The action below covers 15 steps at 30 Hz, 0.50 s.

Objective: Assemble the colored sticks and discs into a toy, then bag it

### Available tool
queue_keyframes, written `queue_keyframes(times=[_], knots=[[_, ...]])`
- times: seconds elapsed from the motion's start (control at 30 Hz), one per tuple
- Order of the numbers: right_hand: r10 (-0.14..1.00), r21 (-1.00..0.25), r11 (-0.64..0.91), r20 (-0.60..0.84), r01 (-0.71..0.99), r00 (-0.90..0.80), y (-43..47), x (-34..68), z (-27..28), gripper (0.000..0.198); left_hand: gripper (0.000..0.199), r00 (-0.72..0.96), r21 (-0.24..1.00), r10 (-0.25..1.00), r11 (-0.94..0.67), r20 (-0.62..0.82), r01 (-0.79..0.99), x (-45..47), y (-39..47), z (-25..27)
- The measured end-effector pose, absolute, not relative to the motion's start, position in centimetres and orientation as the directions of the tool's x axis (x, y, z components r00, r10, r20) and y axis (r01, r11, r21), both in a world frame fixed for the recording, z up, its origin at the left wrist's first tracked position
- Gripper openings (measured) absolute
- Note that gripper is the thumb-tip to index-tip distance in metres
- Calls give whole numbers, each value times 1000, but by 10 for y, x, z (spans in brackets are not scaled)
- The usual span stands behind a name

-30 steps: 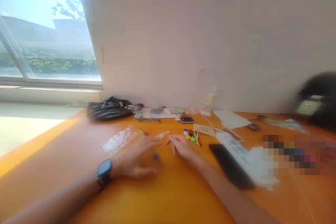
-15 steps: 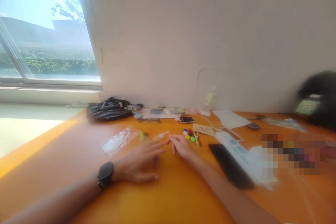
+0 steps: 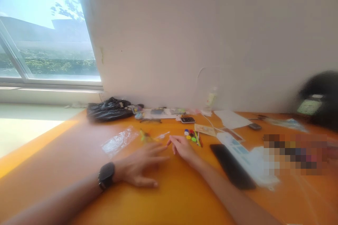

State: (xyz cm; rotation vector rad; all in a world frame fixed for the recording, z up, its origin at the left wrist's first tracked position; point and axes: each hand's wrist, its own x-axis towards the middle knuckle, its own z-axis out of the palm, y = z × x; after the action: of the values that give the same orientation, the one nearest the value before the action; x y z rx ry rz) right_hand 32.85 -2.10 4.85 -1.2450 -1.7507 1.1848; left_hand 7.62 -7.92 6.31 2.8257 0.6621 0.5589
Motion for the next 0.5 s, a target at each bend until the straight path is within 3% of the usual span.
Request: queue_keyframes(times=[0.5], knots=[[947,-943,101,-5,316,-320,-22,326,50,50,80,858,269,406,-905,315,330,78,-80,68]])
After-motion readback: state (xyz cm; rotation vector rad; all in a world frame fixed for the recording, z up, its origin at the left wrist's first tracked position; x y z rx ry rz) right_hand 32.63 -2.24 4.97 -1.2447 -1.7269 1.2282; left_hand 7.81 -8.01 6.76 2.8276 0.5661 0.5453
